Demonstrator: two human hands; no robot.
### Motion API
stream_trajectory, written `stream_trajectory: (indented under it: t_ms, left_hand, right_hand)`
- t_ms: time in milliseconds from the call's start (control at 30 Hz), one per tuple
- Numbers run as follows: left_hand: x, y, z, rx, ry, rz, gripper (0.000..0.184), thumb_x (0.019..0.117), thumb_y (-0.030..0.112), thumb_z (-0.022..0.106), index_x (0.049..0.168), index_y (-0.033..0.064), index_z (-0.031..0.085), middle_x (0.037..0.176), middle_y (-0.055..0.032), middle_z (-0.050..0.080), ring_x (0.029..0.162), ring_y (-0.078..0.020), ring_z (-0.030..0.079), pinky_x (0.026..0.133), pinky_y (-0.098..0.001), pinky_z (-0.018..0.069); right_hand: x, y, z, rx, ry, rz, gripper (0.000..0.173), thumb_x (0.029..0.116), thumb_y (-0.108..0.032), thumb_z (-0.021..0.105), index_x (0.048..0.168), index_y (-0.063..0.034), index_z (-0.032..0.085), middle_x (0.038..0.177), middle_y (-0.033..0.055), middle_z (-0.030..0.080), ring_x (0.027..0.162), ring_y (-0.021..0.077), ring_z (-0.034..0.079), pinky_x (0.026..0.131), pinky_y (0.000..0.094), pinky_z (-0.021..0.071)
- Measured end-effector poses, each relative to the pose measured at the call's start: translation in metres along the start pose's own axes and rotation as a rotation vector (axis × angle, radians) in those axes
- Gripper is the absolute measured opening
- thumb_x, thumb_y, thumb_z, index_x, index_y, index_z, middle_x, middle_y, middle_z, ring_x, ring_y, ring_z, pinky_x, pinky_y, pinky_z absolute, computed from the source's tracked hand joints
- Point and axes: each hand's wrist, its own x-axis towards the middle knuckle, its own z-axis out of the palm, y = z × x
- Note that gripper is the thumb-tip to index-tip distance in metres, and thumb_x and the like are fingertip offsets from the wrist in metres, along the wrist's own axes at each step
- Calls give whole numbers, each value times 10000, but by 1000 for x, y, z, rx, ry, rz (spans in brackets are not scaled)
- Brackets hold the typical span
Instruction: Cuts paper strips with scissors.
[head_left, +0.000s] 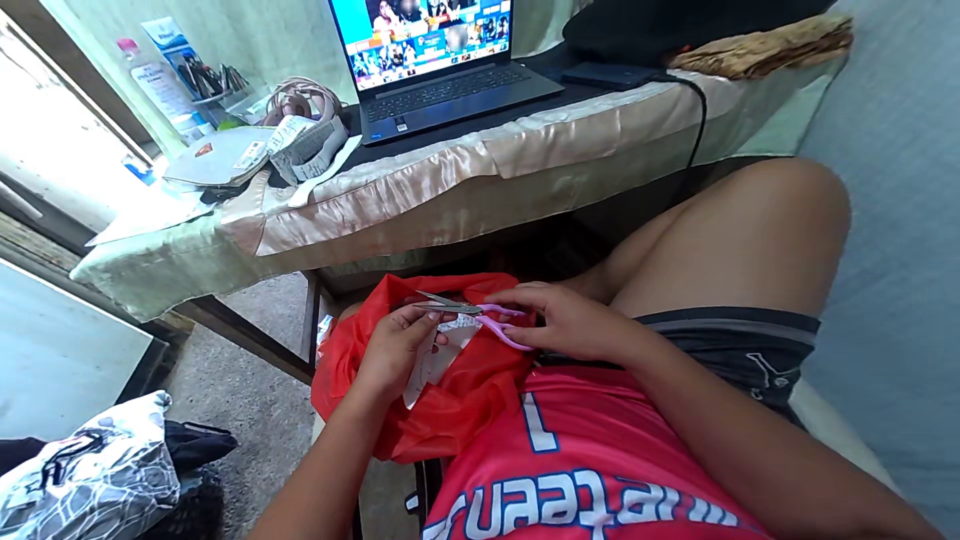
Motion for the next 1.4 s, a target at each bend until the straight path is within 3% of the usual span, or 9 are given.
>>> stream_trajectory:
  t_ms: [167, 567, 833, 1400]
  left_hand:
    - [0, 1, 1, -36, 1, 1, 244, 1072, 144, 531, 1197, -13, 669, 1044, -142, 746, 728, -150, 681, 644, -267, 562]
    - [-1, 2, 1, -54, -11, -43, 245, 1076, 122, 506, 1170, -37, 667, 1043, -144, 755, 747, -153, 704, 671, -284, 581]
    - [-1, 0, -1, -65, -8, -59, 250, 1066, 144, 515, 1103, -25, 697, 1053, -157, 736, 759, -176, 695, 668, -305, 586]
    - [-2, 1, -2, -12, -34, -20, 252, 1063, 150, 535, 1057, -3, 736, 1061, -136, 737, 778, -173, 690, 685, -304, 581]
  right_hand:
    - [0, -1, 0, 2, 10, 15, 453, 961, -408, 676, 1381, -241, 646, 1280, -32, 668, 1202, 79, 595, 1057, 348, 485]
    - [-1, 1, 3, 54, -4, 10, 451, 959, -389, 686, 1382, -239, 648, 1294, -19, 663, 1195, 69, 601, 1042, 328, 500]
    - [-3, 0, 3, 150, -36, -3, 416, 962, -331, 699, 1357, -207, 666, 1241, -18, 683, 1106, 39, 634, 975, 260, 532]
    - [-2, 4, 1, 248, -96, 21, 395, 976, -276, 687, 1359, -180, 666, 1192, -12, 717, 1059, 39, 668, 952, 255, 553]
